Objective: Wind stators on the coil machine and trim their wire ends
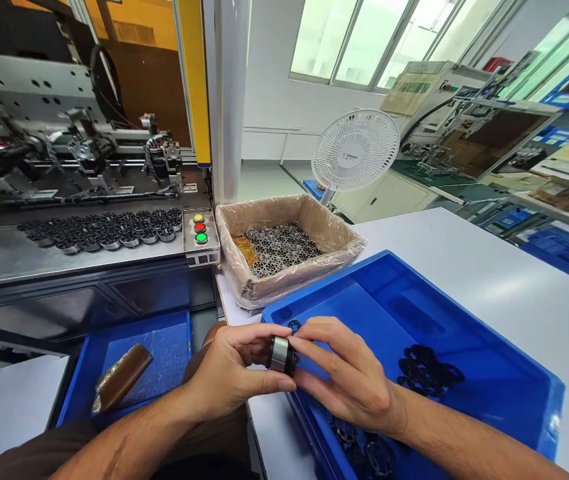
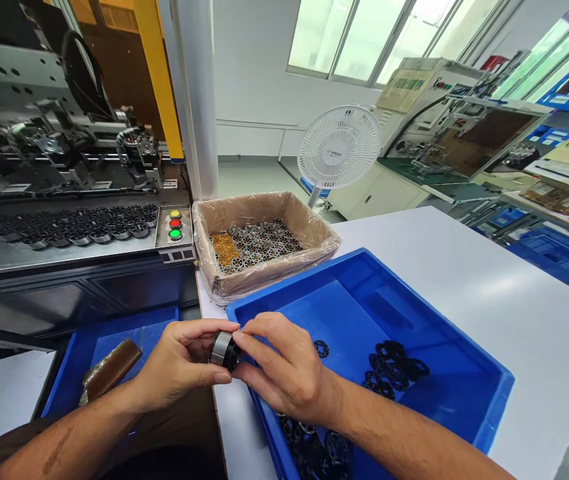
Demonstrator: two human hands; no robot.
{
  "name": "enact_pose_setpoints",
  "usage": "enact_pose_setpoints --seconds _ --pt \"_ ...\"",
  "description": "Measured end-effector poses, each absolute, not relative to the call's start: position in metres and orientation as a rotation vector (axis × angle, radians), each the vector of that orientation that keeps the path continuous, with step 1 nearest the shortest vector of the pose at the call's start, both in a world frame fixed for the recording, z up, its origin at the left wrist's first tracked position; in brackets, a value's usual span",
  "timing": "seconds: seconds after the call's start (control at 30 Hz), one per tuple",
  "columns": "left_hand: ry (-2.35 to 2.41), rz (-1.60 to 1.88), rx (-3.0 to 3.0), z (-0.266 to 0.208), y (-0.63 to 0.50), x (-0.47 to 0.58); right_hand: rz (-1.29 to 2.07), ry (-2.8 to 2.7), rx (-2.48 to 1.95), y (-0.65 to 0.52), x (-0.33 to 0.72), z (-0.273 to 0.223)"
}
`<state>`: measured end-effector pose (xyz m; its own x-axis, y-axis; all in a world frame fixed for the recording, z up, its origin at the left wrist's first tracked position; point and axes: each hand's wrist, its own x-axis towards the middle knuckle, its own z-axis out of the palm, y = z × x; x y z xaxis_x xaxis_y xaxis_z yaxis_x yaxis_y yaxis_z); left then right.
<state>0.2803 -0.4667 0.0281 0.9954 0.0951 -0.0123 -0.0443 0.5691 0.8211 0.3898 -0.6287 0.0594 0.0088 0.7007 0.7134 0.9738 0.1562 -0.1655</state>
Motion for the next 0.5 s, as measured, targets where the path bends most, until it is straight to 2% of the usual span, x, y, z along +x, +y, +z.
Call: enact_pose_setpoints --seconds 0.5 --pt "0.061 -0.016 1.006 0.0272 -0.4698 0.2798 -0.678 -1.879 -1.648 -0.6278 0.3879 0.0673"
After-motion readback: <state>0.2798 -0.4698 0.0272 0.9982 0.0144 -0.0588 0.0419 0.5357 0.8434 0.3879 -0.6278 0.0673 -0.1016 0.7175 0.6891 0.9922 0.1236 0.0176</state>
